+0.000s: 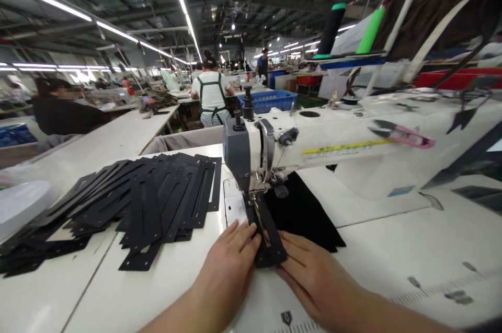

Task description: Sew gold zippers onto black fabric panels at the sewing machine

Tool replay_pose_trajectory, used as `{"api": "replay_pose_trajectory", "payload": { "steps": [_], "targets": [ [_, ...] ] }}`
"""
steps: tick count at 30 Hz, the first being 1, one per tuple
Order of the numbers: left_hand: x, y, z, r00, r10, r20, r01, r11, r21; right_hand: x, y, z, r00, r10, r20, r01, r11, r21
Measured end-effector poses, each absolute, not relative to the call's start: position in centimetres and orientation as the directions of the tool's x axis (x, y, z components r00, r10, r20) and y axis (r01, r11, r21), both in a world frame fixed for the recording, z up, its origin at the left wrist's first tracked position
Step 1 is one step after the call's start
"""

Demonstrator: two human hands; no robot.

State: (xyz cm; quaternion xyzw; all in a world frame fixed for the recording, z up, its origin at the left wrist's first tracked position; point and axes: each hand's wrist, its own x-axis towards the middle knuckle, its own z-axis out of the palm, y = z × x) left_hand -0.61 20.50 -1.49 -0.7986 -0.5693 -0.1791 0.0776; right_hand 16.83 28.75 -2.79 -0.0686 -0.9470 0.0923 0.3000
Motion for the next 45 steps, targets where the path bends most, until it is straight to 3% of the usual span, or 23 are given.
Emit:
{"api": "replay_pose_trajectory", "payload": {
  "steps": [9,18,35,41,45],
  "targets": [
    [-0.6,21.0,-2.1,0.387,0.802,0.455,0.914,-0.398,-0.075,16.7,28.5,-3.3,-0.766,0.204,0.609,0.044,0.963,-0.267],
    [-1.8,22.3,-2.6,0.388,0.816,0.428,0.915,-0.399,-0.069,16.1,29.9,-3.7,-0.771,0.223,0.596,0.036,0.95,-0.309],
    [-3.6,25.6,-2.2,0.347,0.768,0.538,0.923,-0.38,-0.053,14.2,32.8,-3.2,-0.841,0.285,0.46,0.098,0.916,-0.389],
    [-4.1,24.8,-2.5,0.433,0.729,0.531,0.894,-0.423,-0.149,14.1,32.7,-3.1,-0.813,0.261,0.521,0.123,0.951,-0.285],
    [-4.2,24.8,-2.7,0.43,0.738,0.52,0.895,-0.425,-0.137,14.2,32.6,-3.0,-0.824,0.284,0.491,0.154,0.945,-0.289]
  ]
}}
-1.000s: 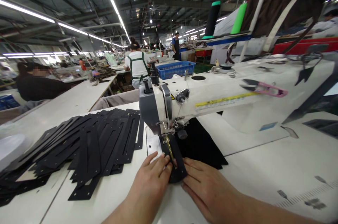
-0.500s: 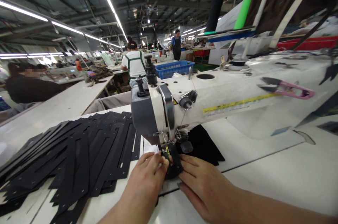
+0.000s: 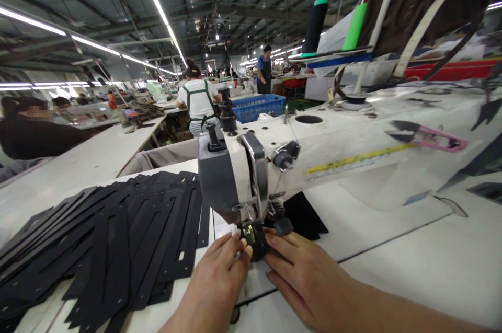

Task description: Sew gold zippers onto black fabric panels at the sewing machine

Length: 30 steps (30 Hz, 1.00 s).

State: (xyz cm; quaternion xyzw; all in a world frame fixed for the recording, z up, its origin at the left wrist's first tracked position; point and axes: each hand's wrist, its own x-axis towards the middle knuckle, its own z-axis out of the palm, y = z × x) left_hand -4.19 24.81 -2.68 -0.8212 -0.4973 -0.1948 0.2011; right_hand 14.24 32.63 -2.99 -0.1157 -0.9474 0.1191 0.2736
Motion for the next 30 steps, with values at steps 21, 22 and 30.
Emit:
{"api": "replay_pose_trajectory", "payload": {
  "steps": [21,22,30],
  "targets": [
    [-3.9,26.1,-3.2,0.274,0.858,0.434,0.949,-0.314,0.021,13.2,33.2,-2.7,-0.683,0.155,0.713,0.195,0.98,-0.026],
    [-4.0,26.2,-3.3,0.279,0.858,0.432,0.947,-0.319,0.021,13.0,33.3,-2.7,-0.682,0.154,0.715,0.19,0.981,-0.03],
    [-4.4,26.0,-3.2,0.267,0.834,0.483,0.935,-0.345,0.078,12.0,34.4,-2.6,-0.778,0.219,0.588,0.147,0.975,-0.168]
  ]
}}
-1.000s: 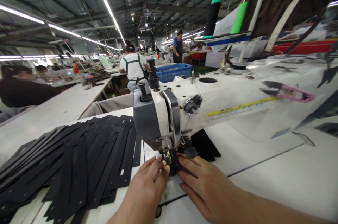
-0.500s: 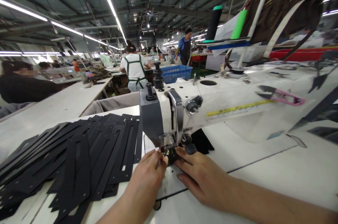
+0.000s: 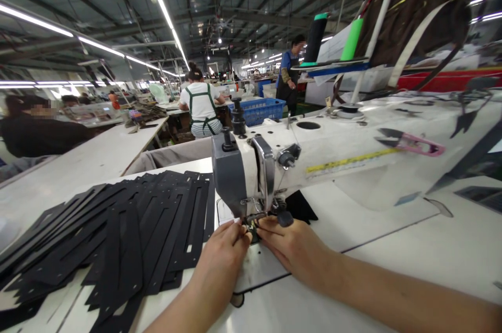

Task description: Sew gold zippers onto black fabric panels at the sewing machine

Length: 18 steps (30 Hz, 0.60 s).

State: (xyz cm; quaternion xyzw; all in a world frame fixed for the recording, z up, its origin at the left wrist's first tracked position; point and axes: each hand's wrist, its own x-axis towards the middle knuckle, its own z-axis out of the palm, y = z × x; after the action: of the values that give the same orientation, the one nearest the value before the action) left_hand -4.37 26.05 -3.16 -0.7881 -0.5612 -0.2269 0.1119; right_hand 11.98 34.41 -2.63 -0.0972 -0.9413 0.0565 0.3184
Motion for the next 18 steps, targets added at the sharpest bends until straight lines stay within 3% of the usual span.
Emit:
{"api": "replay_pose_trajectory", "payload": {
  "steps": [13,18],
  "targets": [
    [-4.45,26.11,-3.02,0.259,0.842,0.474,0.941,-0.331,0.073,11.73,34.7,-3.18,-0.757,0.231,0.611,0.148,0.972,-0.183],
    [-4.57,26.05,-2.94,0.259,0.841,0.475,0.943,-0.327,0.065,11.74,34.52,-3.34,-0.759,0.258,0.598,0.122,0.958,-0.258]
  ]
}}
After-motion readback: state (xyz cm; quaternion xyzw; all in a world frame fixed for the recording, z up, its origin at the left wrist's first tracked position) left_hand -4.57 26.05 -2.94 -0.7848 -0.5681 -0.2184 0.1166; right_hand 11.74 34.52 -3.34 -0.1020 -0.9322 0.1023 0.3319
